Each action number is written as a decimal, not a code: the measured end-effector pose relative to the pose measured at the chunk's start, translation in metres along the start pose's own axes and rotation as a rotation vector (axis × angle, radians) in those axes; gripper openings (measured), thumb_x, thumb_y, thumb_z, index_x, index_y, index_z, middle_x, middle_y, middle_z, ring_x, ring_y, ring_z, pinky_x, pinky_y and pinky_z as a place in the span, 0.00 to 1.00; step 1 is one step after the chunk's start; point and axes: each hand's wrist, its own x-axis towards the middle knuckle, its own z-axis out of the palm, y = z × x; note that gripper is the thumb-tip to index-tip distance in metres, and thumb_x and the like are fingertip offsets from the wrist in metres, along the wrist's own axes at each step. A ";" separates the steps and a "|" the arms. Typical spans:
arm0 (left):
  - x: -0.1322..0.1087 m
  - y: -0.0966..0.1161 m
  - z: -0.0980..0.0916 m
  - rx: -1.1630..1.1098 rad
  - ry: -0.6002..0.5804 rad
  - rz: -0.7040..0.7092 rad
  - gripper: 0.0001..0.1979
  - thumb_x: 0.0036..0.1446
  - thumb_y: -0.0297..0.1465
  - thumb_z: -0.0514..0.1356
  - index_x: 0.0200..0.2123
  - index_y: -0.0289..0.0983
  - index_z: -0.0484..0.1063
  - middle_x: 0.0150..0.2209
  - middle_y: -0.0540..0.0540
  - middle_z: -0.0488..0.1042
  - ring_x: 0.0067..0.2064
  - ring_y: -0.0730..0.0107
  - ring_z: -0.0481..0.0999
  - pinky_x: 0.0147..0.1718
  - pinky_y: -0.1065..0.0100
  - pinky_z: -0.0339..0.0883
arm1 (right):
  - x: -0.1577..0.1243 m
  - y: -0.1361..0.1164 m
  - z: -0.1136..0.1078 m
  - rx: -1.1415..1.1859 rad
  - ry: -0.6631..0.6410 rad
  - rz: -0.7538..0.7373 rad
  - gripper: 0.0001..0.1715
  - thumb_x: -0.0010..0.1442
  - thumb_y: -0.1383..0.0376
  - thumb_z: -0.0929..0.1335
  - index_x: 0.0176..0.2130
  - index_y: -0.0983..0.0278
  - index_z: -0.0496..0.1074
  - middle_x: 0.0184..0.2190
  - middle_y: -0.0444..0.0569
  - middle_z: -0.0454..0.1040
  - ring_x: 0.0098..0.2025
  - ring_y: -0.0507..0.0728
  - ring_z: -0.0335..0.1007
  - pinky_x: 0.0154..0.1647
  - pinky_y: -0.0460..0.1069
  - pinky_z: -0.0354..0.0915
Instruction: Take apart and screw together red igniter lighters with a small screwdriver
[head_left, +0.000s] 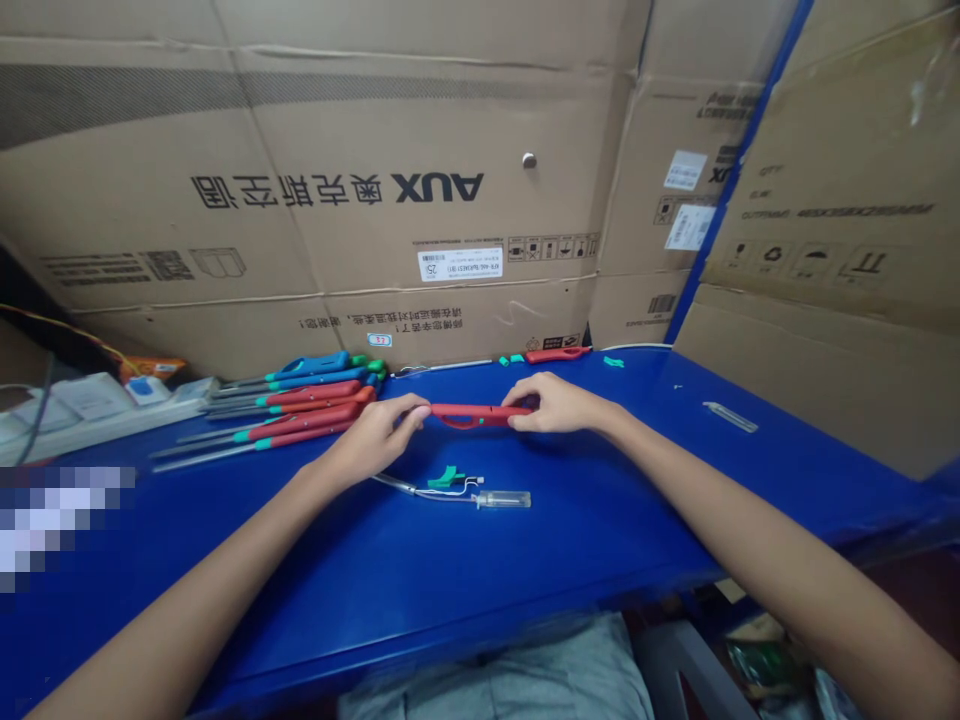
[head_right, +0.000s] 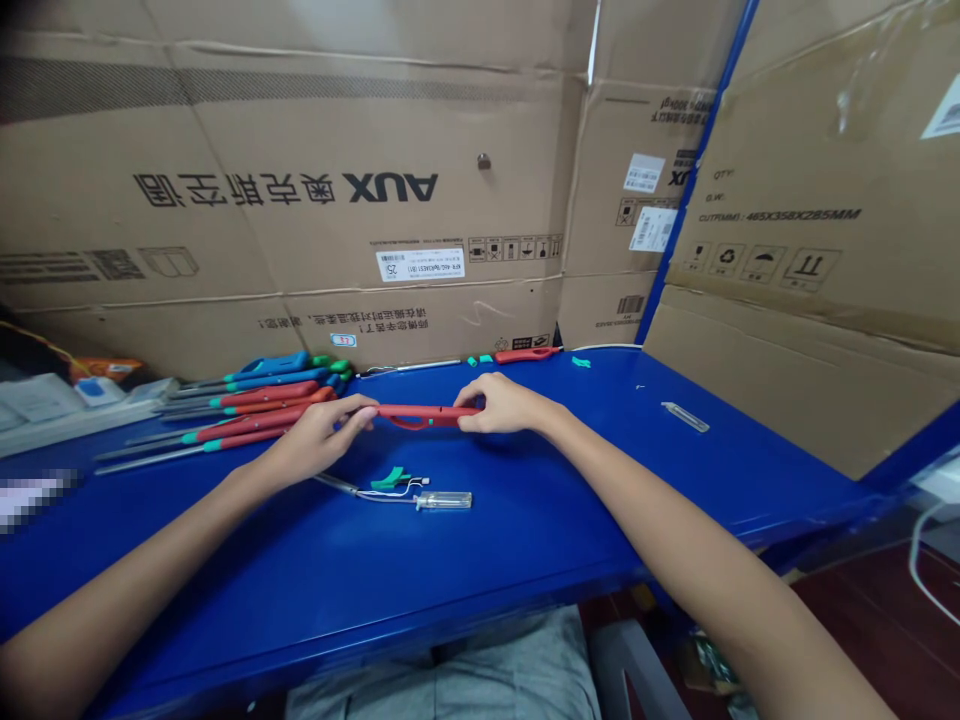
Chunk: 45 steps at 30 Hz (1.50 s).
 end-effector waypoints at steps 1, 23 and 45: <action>0.000 0.001 0.001 -0.025 0.005 -0.010 0.20 0.64 0.44 0.47 0.39 0.34 0.70 0.32 0.47 0.72 0.34 0.69 0.70 0.34 0.70 0.60 | 0.000 0.002 -0.001 0.000 0.026 0.003 0.16 0.51 0.66 0.68 0.41 0.66 0.77 0.36 0.48 0.75 0.32 0.52 0.65 0.32 0.46 0.58; 0.003 0.022 0.008 -0.358 0.188 -0.187 0.28 0.57 0.52 0.50 0.22 0.33 0.68 0.21 0.46 0.71 0.24 0.72 0.69 0.28 0.71 0.63 | -0.002 -0.036 0.043 -0.168 0.315 -0.253 0.19 0.57 0.57 0.68 0.45 0.65 0.73 0.38 0.49 0.71 0.33 0.52 0.65 0.36 0.47 0.61; -0.006 0.023 0.010 0.235 -0.138 0.094 0.24 0.64 0.46 0.45 0.31 0.36 0.70 0.32 0.45 0.72 0.35 0.66 0.69 0.37 0.66 0.58 | 0.016 0.100 -0.023 1.022 0.729 1.034 0.05 0.60 0.74 0.65 0.32 0.72 0.62 0.23 0.48 0.68 0.16 0.42 0.55 0.12 0.38 0.44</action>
